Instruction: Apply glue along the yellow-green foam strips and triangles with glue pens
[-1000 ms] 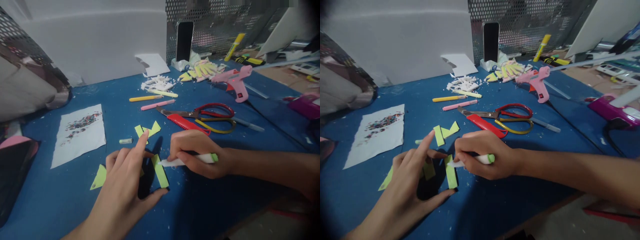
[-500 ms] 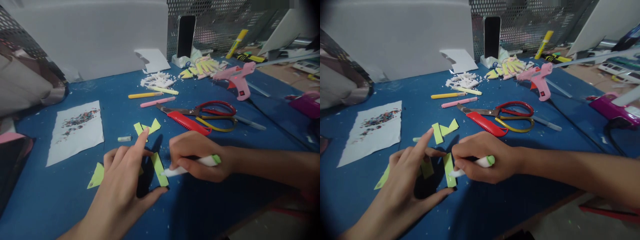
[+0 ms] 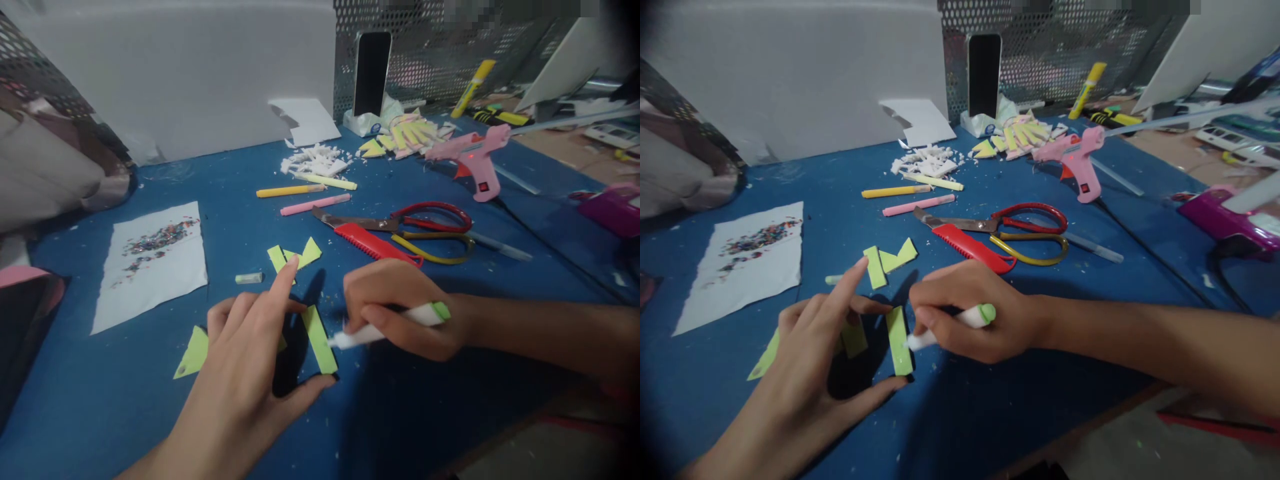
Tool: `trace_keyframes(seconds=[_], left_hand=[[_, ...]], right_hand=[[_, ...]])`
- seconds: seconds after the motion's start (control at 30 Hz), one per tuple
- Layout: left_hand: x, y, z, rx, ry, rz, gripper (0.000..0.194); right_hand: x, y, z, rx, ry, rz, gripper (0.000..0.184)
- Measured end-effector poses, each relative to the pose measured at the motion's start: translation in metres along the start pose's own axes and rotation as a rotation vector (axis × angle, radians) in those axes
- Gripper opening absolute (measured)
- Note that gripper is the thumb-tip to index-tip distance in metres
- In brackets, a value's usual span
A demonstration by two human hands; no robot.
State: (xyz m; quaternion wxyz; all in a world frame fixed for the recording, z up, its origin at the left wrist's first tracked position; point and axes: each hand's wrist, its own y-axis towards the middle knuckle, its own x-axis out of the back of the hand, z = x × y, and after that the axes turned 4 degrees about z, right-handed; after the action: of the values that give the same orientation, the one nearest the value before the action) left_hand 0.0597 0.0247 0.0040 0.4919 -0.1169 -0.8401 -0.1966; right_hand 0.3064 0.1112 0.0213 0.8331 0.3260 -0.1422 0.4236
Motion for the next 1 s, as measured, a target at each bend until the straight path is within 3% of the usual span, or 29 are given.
trace_keyframes(seconds=[0.5,1.0], left_hand=[[0.0021,-0.0007,-0.0007,-0.004,0.007,0.0,0.104],[0.0028,0.0,-0.0012,-0.019,0.0,-0.001,0.093]], right_hand=[[-0.0007,-0.0004,-0.0007,-0.009,-0.014,0.0,0.031],[0.0001,-0.0006,0.0005,-0.004,-0.032,-0.008,0.032]])
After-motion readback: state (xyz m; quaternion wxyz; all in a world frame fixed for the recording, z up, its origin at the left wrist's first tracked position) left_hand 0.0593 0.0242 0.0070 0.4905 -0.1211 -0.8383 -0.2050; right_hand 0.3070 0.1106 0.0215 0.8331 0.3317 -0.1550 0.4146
